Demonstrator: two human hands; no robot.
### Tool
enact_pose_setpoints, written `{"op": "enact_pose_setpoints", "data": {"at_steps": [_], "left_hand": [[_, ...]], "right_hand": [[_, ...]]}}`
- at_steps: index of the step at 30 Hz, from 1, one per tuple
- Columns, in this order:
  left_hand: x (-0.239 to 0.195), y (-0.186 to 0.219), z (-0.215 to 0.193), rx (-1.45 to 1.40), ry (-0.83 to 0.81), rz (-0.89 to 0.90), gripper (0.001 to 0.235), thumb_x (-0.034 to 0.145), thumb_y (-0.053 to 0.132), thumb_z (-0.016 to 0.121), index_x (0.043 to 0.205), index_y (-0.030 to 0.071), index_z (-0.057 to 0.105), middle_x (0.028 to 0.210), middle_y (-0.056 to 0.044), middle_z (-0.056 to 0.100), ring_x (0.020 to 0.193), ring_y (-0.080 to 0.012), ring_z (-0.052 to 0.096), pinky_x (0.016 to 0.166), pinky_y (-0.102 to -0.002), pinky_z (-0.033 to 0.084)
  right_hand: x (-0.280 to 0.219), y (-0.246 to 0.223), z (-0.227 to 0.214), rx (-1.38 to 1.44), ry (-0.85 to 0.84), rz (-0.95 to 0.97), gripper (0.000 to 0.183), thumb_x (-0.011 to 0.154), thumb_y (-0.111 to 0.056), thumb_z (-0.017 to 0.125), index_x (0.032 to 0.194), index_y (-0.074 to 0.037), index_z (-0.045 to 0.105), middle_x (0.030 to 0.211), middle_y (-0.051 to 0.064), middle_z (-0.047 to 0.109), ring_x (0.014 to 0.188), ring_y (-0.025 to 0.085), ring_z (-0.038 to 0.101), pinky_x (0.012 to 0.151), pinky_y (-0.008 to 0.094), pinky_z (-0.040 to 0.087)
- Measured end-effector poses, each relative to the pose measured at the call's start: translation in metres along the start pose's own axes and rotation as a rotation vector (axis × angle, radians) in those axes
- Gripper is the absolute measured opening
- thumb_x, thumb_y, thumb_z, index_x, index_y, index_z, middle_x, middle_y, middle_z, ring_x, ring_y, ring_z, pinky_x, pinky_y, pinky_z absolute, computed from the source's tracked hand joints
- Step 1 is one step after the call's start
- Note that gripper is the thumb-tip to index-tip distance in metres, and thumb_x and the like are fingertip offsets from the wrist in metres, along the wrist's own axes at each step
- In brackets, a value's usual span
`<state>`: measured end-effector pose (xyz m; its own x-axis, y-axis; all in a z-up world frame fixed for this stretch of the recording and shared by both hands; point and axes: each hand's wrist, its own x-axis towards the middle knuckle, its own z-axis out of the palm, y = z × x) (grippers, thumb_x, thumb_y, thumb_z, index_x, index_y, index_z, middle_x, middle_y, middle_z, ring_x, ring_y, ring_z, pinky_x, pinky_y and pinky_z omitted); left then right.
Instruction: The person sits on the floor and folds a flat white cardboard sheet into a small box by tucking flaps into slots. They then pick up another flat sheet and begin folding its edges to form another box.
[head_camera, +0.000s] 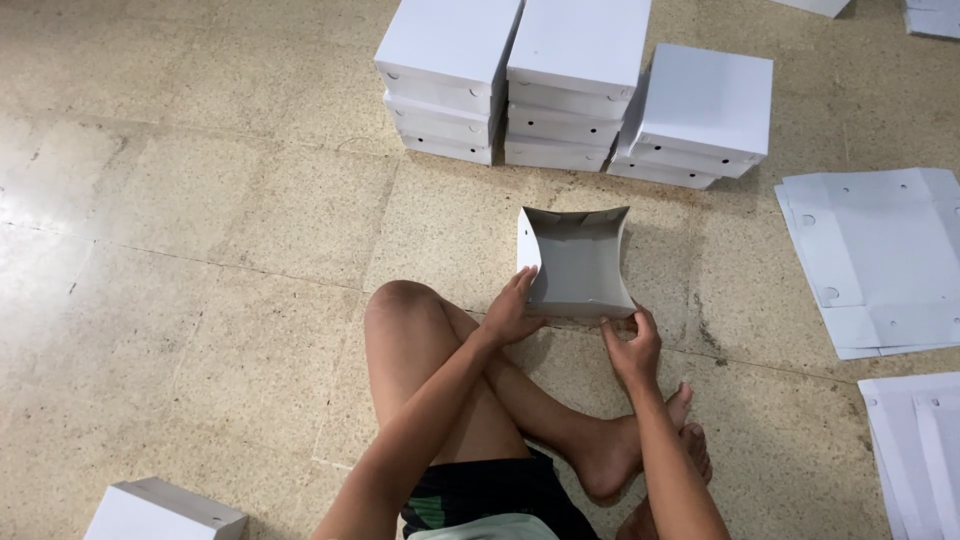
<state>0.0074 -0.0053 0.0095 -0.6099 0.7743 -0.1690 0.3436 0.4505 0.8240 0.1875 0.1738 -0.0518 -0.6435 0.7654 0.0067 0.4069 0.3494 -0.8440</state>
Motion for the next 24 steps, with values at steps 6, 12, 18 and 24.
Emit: {"op": "enact_pose_setpoints", "data": {"at_steps": [6, 12, 18, 24], "left_hand": [[0.031, -0.052, 0.027, 0.156, 0.022, -0.011, 0.074, 0.079, 0.013, 0.069, 0.150, 0.014, 0.050, 0.141, -0.018, 0.051, 0.130, -0.0440, 0.055, 0.100, -0.056, 0.051], [0.010, -0.005, 0.002, -0.060, 0.387, -0.154, 0.078, 0.083, 0.006, 0.056, 0.153, -0.002, 0.024, 0.138, -0.030, 0.036, 0.134, -0.0538, 0.038, 0.107, -0.061, 0.039], [-0.007, 0.018, 0.008, 0.226, 0.454, 0.185, 0.071, 0.089, 0.017, 0.058, 0.154, 0.008, 0.029, 0.151, -0.024, 0.028, 0.148, -0.0453, 0.016, 0.115, -0.057, 0.009], [0.015, -0.025, 0.048, 0.498, 0.047, 0.231, 0.079, 0.085, 0.032, 0.072, 0.153, 0.014, 0.035, 0.137, -0.011, 0.053, 0.141, -0.0270, 0.040, 0.121, -0.057, 0.008]], "right_hand": [[-0.005, -0.029, -0.010, -0.050, -0.028, 0.034, 0.052, 0.093, -0.029, 0.076, 0.132, 0.001, 0.059, 0.121, 0.022, 0.060, 0.116, 0.040, 0.061, 0.098, 0.054, 0.052], [-0.014, -0.064, -0.012, 0.037, -0.040, 0.131, 0.070, 0.102, -0.011, 0.056, 0.157, 0.002, 0.015, 0.143, 0.029, 0.045, 0.132, 0.044, 0.049, 0.108, 0.060, 0.043], [-0.003, -0.039, -0.008, 0.141, -0.192, 0.079, 0.067, 0.089, 0.012, 0.050, 0.153, 0.011, 0.030, 0.143, 0.036, 0.035, 0.140, 0.053, 0.033, 0.114, 0.058, 0.035], [-0.006, -0.027, -0.005, 0.021, -0.106, -0.022, 0.020, 0.098, 0.006, 0.057, 0.104, -0.001, 0.074, 0.128, 0.018, 0.061, 0.123, 0.042, 0.057, 0.101, 0.050, 0.051]]}}
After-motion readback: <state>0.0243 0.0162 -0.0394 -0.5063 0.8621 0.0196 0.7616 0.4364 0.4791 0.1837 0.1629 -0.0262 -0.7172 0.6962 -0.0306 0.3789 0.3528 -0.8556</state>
